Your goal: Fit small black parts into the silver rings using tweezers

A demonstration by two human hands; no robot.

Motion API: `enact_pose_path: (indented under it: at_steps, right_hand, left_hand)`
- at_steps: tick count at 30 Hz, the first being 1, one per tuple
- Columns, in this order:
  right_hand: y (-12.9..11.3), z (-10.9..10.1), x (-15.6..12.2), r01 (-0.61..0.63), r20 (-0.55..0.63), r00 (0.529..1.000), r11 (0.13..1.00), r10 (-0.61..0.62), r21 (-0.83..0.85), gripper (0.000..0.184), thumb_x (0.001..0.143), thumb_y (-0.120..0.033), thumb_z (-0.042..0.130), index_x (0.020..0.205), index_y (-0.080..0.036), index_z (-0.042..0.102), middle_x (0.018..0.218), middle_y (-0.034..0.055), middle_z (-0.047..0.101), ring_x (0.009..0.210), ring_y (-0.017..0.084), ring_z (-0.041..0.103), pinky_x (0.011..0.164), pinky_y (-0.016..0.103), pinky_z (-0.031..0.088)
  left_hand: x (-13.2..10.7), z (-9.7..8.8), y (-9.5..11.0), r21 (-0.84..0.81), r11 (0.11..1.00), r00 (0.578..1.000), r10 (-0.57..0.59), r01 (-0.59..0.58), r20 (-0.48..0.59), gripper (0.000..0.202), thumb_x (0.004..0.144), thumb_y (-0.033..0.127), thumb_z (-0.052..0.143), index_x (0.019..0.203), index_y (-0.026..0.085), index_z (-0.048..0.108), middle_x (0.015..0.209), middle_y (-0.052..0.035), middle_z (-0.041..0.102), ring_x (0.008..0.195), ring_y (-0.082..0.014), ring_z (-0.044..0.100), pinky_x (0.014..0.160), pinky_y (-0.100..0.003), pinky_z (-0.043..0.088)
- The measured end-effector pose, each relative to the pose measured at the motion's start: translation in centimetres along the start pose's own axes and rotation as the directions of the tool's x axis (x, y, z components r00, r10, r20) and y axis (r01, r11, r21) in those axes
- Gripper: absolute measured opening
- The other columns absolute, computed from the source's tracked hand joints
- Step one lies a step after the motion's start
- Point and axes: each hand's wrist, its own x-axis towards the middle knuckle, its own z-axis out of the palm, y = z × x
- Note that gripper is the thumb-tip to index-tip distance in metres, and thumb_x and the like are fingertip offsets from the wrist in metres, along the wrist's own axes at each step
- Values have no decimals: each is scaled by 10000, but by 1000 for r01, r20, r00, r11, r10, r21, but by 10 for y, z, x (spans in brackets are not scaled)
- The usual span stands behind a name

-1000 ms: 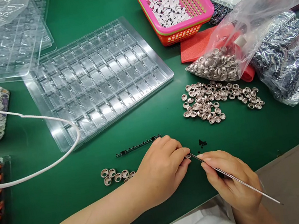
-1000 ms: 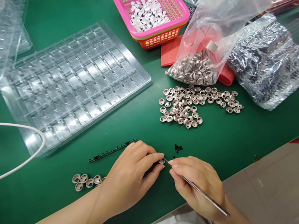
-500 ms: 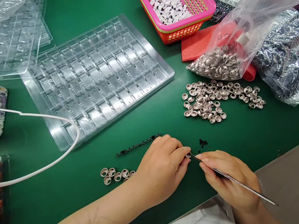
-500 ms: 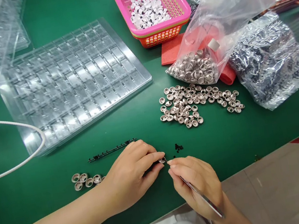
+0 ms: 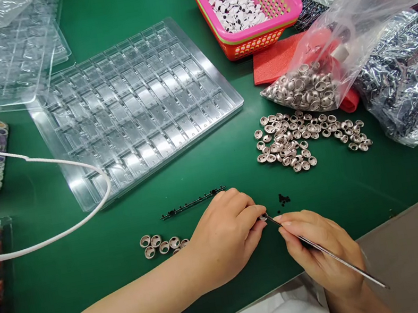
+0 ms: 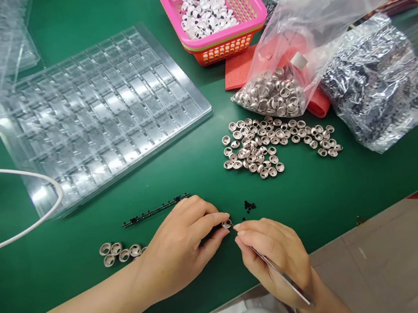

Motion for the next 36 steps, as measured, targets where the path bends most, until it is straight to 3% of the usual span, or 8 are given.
enact_pose_path:
  at_steps: [36]
  right_hand:
    - [0,0,-2,-64,23,998,997,63,50,350,856,-28,658,1147,-217,607,994,52,761,867,169,753,734,286,630]
  left_hand:
    - [0,1,-2,9,1000,1000,6,-6,3,147,969,157,567,1064,143,677,910,-61,675,818,-197,552,740,-366,437]
